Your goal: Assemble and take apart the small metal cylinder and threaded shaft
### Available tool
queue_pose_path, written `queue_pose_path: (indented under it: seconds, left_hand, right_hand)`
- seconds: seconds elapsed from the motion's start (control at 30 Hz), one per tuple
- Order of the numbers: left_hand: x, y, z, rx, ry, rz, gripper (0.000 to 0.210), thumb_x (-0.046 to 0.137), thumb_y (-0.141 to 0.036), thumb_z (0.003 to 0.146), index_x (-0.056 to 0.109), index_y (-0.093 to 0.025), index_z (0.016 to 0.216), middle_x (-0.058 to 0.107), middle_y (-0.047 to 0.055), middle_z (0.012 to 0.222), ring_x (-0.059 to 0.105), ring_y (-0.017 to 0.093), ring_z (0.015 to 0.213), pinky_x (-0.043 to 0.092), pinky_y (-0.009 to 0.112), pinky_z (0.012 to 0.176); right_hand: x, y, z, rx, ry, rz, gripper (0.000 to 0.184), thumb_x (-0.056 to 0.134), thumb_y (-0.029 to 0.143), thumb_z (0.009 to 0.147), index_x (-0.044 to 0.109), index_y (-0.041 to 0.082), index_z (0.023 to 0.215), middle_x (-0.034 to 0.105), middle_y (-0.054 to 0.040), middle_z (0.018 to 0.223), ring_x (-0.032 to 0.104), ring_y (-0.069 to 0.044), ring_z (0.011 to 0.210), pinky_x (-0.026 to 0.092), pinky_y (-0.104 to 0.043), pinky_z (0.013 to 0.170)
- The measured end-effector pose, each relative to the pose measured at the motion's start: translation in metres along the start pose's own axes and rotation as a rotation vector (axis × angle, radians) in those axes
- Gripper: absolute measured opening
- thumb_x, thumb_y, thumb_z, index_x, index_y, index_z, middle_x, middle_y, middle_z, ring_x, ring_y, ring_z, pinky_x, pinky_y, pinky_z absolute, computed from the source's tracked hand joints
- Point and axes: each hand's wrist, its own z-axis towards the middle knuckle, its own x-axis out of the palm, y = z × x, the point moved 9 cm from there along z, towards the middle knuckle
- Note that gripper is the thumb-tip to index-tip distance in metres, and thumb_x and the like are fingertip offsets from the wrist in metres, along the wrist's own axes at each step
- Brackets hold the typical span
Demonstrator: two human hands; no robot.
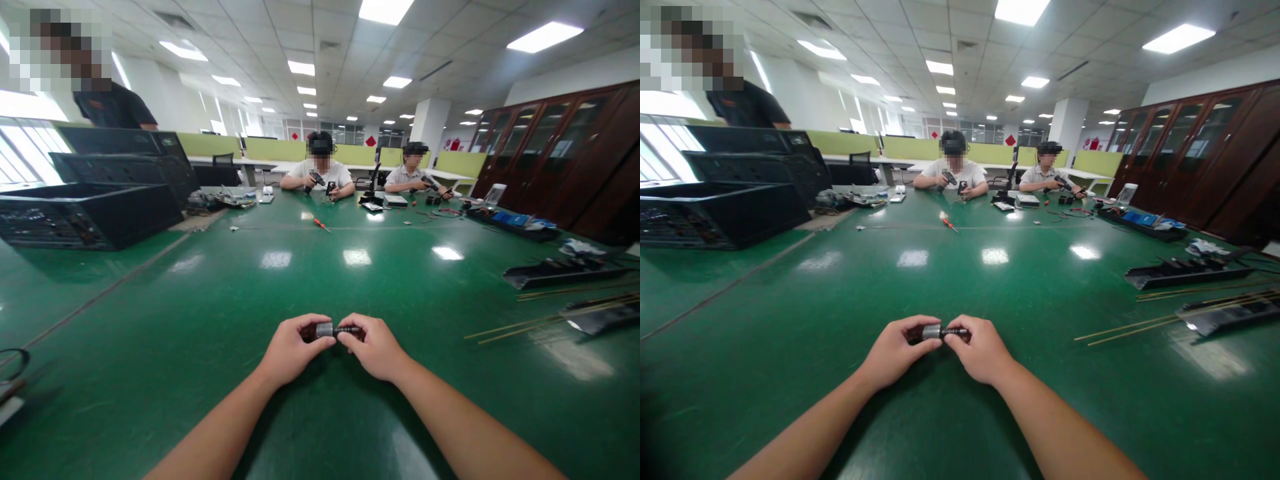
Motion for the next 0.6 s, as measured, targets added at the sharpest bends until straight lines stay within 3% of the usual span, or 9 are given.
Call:
queue_pose_path:
  seconds: [0.6]
  left_hand:
    - [0.0008,0.0021,0.0009,-0.038,0.006,-0.101,0.034,0.073,-0.032,0.073,0.068,-0.017,0.103,0.074,0.006,0.097,0.069,0.023,0.090,0.054,0.036,0.087]
  right_hand:
    - [-0.0029,-0.0015,0.0004,0.017,-0.024,-0.016,0.014,0.058,0.026,0.086,0.068,0.019,0.093,0.064,0.0010,0.072,0.058,-0.013,0.063,0.042,-0.023,0.060]
